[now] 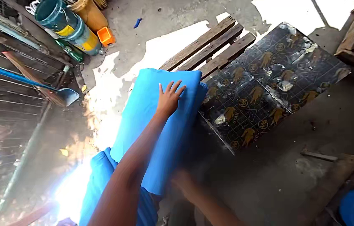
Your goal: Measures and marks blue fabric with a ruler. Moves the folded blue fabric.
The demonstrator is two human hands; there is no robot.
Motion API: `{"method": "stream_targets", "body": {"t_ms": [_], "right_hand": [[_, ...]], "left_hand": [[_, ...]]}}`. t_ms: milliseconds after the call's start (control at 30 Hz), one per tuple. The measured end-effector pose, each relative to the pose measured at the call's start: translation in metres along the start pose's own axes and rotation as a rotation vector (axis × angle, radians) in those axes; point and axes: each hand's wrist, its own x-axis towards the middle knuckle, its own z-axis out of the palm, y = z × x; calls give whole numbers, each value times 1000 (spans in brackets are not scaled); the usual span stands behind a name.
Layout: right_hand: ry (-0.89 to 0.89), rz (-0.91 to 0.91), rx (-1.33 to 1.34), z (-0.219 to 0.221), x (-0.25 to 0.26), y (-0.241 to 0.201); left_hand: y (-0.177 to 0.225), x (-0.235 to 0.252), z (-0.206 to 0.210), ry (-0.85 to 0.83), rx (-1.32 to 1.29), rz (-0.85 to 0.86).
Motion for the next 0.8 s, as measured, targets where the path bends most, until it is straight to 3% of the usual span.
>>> {"method": "stream_targets", "body": {"t_ms": [100,200,300,367,400,500,633,700,800], "right_hand": [[43,71,43,-51,-1,1],[224,160,35,-92,4,2],[328,142,30,-115,19,-12],[316,89,14,-117,35,-27],[289,54,-2,-115,46,-31],[190,-10,-60,-98,82,-21],[206,-21,97,-52,111,0],[295,-56,159,-29,110,2],[378,0,91,10,97,-25]], "left_hand": [[-51,-91,30,243,-172,-272],[-82,-218,50,415,-302,-764],[-68,-319,78,629,-524,-1313],[-53,-349,93,660,-909,-1655],[-54,-359,106,649,-1122,-1745],[-67,-364,136,583,-1345,-1689],[-117,-358,168,839,-1437,-1471],[-149,-367,187,1015,-1566,-1224],[-174,-358,163,1098,-1788,-946]]}}
